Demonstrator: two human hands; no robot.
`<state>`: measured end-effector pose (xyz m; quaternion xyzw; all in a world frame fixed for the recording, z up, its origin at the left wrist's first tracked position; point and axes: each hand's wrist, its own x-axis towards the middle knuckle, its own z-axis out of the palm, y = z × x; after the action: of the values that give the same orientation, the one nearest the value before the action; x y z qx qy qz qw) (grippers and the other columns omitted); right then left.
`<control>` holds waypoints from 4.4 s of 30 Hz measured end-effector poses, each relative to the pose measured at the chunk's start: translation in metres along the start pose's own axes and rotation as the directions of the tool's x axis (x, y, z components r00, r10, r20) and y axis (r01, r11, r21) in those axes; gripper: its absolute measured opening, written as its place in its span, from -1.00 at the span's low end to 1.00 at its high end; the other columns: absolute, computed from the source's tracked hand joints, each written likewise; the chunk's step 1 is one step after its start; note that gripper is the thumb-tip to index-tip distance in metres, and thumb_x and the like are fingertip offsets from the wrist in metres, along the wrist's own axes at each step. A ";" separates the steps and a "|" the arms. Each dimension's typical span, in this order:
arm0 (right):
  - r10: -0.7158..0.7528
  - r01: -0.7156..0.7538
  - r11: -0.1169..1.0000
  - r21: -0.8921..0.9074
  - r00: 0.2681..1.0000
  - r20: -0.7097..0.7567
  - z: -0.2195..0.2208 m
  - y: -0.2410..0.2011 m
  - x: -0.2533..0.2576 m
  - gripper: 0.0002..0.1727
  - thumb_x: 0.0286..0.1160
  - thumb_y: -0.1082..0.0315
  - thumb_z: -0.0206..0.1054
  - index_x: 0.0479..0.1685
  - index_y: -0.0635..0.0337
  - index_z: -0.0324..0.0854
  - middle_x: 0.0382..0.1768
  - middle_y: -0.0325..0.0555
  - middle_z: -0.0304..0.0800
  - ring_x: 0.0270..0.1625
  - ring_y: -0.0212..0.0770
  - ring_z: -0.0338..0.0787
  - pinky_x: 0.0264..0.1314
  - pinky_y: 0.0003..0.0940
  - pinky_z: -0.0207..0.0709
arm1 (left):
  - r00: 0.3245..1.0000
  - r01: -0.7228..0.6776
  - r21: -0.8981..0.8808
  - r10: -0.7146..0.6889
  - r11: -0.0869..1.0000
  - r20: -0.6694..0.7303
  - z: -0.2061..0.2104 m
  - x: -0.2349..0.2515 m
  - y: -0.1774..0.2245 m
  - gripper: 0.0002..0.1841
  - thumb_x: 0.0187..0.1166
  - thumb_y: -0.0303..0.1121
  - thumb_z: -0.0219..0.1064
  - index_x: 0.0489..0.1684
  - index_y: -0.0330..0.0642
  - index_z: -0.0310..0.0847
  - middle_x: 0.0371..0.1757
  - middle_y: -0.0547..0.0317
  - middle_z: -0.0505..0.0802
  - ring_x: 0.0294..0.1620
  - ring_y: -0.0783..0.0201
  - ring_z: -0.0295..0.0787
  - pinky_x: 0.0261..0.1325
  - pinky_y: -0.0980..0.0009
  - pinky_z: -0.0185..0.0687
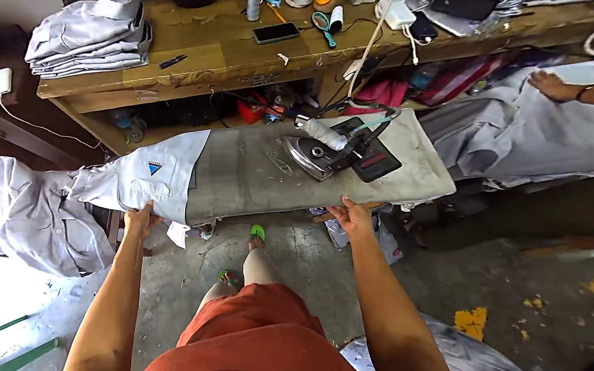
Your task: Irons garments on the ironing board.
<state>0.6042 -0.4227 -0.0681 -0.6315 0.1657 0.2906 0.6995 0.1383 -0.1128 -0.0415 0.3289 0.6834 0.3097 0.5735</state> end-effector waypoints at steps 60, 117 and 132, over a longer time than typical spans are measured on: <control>0.172 -0.173 0.985 -0.002 0.977 0.123 -0.031 0.003 0.009 -0.66 0.85 0.13 0.02 0.24 0.19 0.50 -0.12 0.05 0.87 -0.14 -0.01 0.92 -0.10 -0.02 0.83 | 0.987 0.153 -0.048 -0.155 0.987 -0.043 -0.011 0.011 -0.005 -0.41 0.68 -0.07 0.36 0.57 -0.17 0.31 0.09 -0.19 0.79 -0.15 0.04 0.87 -0.16 0.12 0.84; 0.166 -0.168 0.984 -0.064 0.986 -0.033 -0.045 -0.035 0.036 -0.50 0.82 -0.06 0.07 0.42 0.13 0.45 -0.01 0.10 0.83 -0.14 -0.02 0.90 -0.18 -0.08 0.82 | 0.990 0.127 -0.200 -0.113 0.972 0.079 -0.027 -0.028 -0.044 -0.70 0.78 -0.24 0.25 0.25 -0.26 0.49 -0.19 0.01 0.87 -0.28 0.15 0.93 -0.23 0.16 0.92; 0.018 -0.024 0.977 0.212 0.999 0.032 -0.015 -0.020 0.029 -0.65 0.87 0.10 0.05 0.37 0.11 0.43 -0.01 -0.05 0.82 -0.04 -0.19 0.87 -0.06 -0.20 0.80 | 0.992 0.031 -0.295 0.007 0.955 0.128 -0.030 -0.023 -0.051 -0.78 0.84 -0.23 0.09 0.28 -0.07 0.44 -0.17 0.25 0.87 -0.22 0.35 0.91 -0.13 0.31 0.91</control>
<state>0.6412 -0.4329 -0.0719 -0.5469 0.1922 0.2880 0.7623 0.1069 -0.1628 -0.0644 0.2542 0.5932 0.3836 0.6606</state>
